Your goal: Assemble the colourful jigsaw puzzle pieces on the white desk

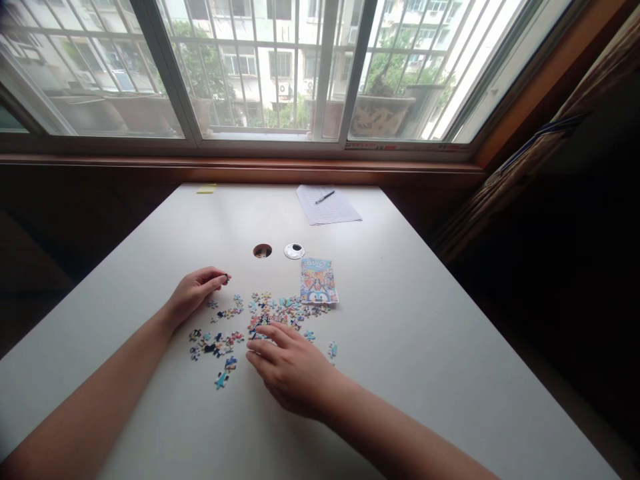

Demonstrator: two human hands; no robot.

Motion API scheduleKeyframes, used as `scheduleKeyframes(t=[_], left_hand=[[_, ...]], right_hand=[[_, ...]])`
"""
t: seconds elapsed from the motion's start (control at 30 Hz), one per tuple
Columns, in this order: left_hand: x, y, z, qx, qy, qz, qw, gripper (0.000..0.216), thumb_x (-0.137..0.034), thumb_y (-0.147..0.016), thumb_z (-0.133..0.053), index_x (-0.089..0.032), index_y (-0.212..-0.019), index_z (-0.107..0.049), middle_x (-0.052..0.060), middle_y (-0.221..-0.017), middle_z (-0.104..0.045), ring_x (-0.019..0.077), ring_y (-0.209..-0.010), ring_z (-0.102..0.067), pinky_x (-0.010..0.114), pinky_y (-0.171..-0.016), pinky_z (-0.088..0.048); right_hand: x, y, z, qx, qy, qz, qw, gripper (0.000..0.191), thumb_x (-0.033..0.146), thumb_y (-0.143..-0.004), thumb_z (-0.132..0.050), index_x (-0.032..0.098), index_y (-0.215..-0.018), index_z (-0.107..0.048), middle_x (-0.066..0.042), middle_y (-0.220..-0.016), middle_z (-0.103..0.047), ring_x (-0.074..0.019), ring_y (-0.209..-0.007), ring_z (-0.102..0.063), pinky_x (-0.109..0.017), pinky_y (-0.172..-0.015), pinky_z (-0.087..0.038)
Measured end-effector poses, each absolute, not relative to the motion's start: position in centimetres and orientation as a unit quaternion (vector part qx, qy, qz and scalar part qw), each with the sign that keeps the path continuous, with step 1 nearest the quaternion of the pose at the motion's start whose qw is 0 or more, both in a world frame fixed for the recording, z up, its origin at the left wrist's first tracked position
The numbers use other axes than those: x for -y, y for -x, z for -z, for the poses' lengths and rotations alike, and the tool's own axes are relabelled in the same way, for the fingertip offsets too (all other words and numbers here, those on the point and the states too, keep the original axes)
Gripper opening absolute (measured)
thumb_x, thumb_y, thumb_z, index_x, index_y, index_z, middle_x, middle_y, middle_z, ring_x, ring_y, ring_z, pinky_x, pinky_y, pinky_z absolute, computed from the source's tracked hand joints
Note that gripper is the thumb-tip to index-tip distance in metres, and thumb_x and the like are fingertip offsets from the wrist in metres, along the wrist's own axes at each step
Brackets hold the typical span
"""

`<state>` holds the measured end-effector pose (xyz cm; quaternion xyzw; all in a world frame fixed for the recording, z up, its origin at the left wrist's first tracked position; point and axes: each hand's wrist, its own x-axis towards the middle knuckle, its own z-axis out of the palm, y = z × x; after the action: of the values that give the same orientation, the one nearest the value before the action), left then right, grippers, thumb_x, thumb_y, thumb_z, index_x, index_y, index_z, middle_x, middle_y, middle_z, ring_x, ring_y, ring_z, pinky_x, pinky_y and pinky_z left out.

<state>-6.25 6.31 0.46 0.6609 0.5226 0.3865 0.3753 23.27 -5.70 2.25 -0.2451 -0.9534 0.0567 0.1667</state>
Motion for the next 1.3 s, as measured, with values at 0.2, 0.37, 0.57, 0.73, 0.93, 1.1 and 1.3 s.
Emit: scheduleKeyframes(t=[0.2,0.37,0.57,0.73,0.93,1.1,1.3], left_hand=[[-6.3,6.1,-0.3,-0.525,-0.665,-0.385,0.366,0.031,-0.047,-0.088,-0.064,-0.019,-0.096,-0.075,0.005,-0.09,-0.072,0.0198,-0.079,-0.063,0.03,-0.075,-0.05],[-6.3,6.1,-0.2,-0.524,-0.671,-0.38,0.363,0.032,-0.048,-0.089,-0.063,-0.019,-0.096,-0.074,0.006,-0.09,-0.072,0.0199,-0.08,-0.063,0.03,-0.074,-0.05],[-6.2,6.0,-0.3,-0.526,-0.672,-0.376,0.36,0.033,-0.048,-0.089,-0.062,-0.019,-0.098,-0.074,0.006,-0.088,-0.071,0.0193,-0.076,-0.061,0.029,-0.068,-0.049],[-6.1,5.8,-0.6,-0.528,-0.673,-0.377,0.356,0.032,-0.048,-0.088,-0.063,-0.019,-0.097,-0.074,0.005,-0.087,-0.072,0.0189,-0.074,-0.062,0.029,-0.066,-0.049],[-6.2,5.9,-0.6,-0.529,-0.677,-0.375,0.348,0.031,-0.047,-0.088,-0.064,-0.02,-0.096,-0.075,0.005,-0.089,-0.073,0.0202,-0.078,-0.063,0.029,-0.068,-0.049],[-6.2,5.9,-0.6,-0.529,-0.68,-0.373,0.345,0.03,-0.046,-0.088,-0.064,-0.019,-0.096,-0.075,0.005,-0.09,-0.073,0.0209,-0.081,-0.064,0.03,-0.071,-0.049],[-6.1,5.9,-0.7,-0.526,-0.685,-0.371,0.342,0.03,-0.046,-0.089,-0.063,-0.019,-0.096,-0.075,0.006,-0.091,-0.073,0.0219,-0.085,-0.065,0.031,-0.076,-0.05]], right_hand=[[4.3,-21.0,-1.5,0.949,0.263,-0.029,0.17,0.038,0.015,-0.099,-0.049,0.017,-0.135,-0.059,-0.01,-0.133,-0.065,-0.029,-0.135,-0.046,-0.051,-0.118,-0.034],[5.0,-21.1,-1.3,0.945,0.27,-0.04,0.18,0.031,0.017,-0.099,-0.051,0.019,-0.128,-0.062,-0.009,-0.121,-0.069,-0.0291,-0.134,-0.045,-0.051,-0.119,-0.03],[4.5,-20.7,-1.7,0.936,0.288,-0.069,0.189,0.029,0.02,-0.102,-0.048,0.024,-0.127,-0.063,-0.007,-0.11,-0.068,-0.0274,-0.121,-0.049,-0.048,-0.108,-0.037],[3.0,-19.7,-1.9,0.932,0.318,-0.072,0.158,0.025,0.027,-0.102,-0.052,0.025,-0.123,-0.066,-0.008,-0.11,-0.065,-0.0267,-0.111,-0.048,-0.044,-0.098,-0.043],[1.6,-18.9,-1.7,0.936,0.309,-0.087,0.146,0.02,0.031,-0.099,-0.058,0.028,-0.114,-0.072,-0.007,-0.107,-0.065,-0.0269,-0.105,-0.046,-0.042,-0.094,-0.043],[1.2,-18.6,-1.7,0.935,0.307,-0.109,0.141,0.023,0.033,-0.099,-0.06,0.032,-0.12,-0.071,-0.006,-0.108,-0.064,-0.0252,-0.102,-0.046,-0.042,-0.095,-0.043],[1.0,-18.3,-1.9,0.932,0.307,-0.131,0.14,0.018,0.032,-0.098,-0.061,0.031,-0.111,-0.074,-0.005,-0.107,-0.064,-0.0252,-0.102,-0.046,-0.042,-0.096,-0.042]])
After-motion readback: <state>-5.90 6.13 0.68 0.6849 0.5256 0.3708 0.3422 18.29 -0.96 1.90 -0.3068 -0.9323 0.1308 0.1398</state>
